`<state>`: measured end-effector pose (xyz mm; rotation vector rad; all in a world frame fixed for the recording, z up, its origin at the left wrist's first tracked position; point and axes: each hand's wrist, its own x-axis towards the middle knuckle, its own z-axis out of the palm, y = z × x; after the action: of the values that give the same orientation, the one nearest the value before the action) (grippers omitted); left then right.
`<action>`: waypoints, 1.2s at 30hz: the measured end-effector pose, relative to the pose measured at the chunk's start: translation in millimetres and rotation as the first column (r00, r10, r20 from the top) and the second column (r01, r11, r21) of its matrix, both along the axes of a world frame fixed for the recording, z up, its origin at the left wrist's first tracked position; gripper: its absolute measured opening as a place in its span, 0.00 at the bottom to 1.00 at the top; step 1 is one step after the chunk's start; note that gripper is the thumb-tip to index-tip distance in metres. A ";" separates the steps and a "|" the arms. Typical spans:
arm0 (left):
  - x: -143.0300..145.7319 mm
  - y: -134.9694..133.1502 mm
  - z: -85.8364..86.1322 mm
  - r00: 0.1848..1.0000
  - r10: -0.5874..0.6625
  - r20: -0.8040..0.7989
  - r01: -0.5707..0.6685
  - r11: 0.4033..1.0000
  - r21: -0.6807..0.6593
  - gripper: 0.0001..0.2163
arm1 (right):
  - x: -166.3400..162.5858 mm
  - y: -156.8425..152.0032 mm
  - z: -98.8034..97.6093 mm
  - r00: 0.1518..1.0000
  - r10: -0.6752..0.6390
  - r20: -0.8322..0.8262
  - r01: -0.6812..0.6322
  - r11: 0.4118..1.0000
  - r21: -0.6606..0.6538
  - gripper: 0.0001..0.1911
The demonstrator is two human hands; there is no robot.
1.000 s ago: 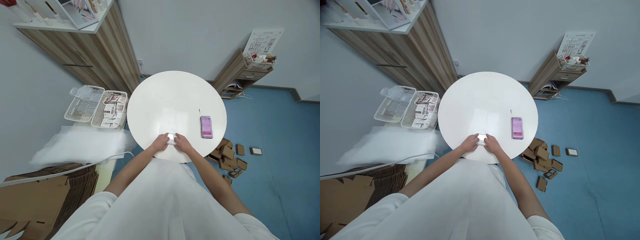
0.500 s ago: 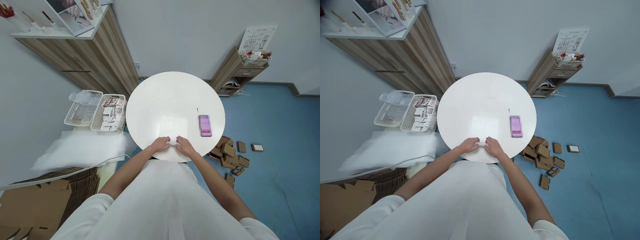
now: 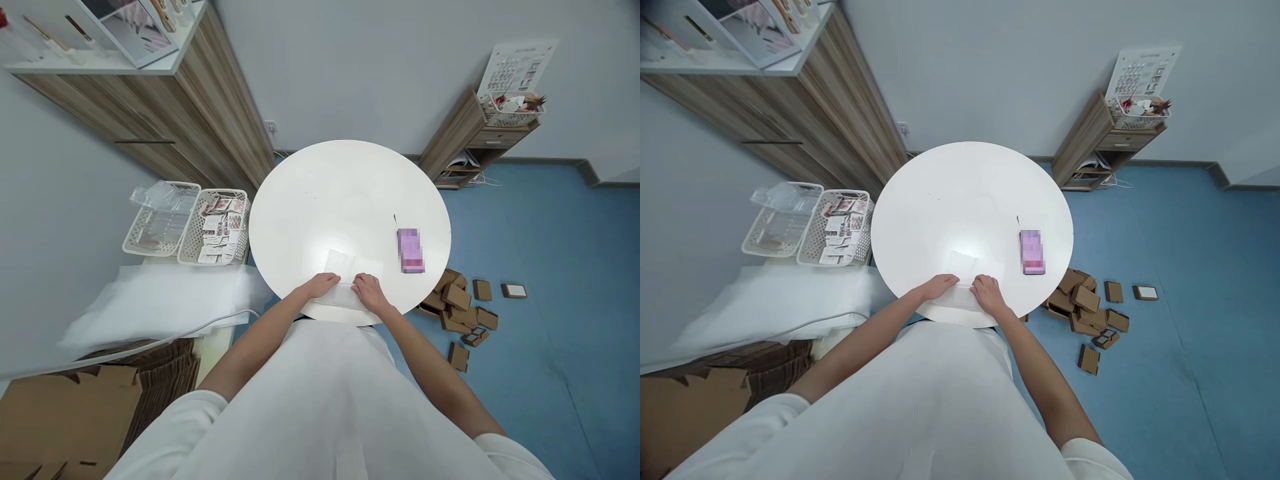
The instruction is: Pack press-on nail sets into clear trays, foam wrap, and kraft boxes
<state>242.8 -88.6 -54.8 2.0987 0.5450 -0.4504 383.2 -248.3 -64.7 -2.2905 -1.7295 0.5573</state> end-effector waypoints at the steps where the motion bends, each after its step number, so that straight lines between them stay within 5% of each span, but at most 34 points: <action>1: -0.2 1.6 1.3 1.000 0.013 -0.004 -0.013 1.000 0.006 0.21 | 1.0 0.7 1.7 1.000 0.015 -0.009 -0.015 1.000 -0.006 0.14; 8: -4.0 3.9 0.6 1.000 -0.009 0.007 0.007 0.974 0.225 0.18 | 10.4 1.0 8.8 0.998 -0.004 -0.061 -0.007 0.985 -0.175 0.17; 15: 21.4 17.0 -9.7 0.989 0.049 0.141 -0.118 0.838 0.532 0.18 | 11.6 -2.7 7.0 0.996 -0.052 -0.073 0.034 0.974 -0.223 0.18; 19: 52.0 20.3 -18.8 0.991 0.027 0.128 -0.093 0.831 0.549 0.16 | 9.0 -3.9 7.3 0.996 -0.062 -0.060 0.048 0.978 -0.204 0.17; 26: 69.4 24.8 -25.6 0.979 0.202 0.037 -0.193 0.845 0.498 0.07 | 10.3 -0.5 3.6 0.997 -0.058 -0.053 0.046 0.978 -0.205 0.17; 36: 50.9 43.9 -7.0 0.893 0.411 0.181 -0.437 0.699 0.566 0.12 | 18.8 58.3 -3.5 0.997 -0.020 0.077 0.041 0.962 -0.270 0.18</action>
<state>293.7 -44.8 -61.9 2.4505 1.2496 0.0593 402.0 -190.0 -68.2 -2.5474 -1.7414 0.7553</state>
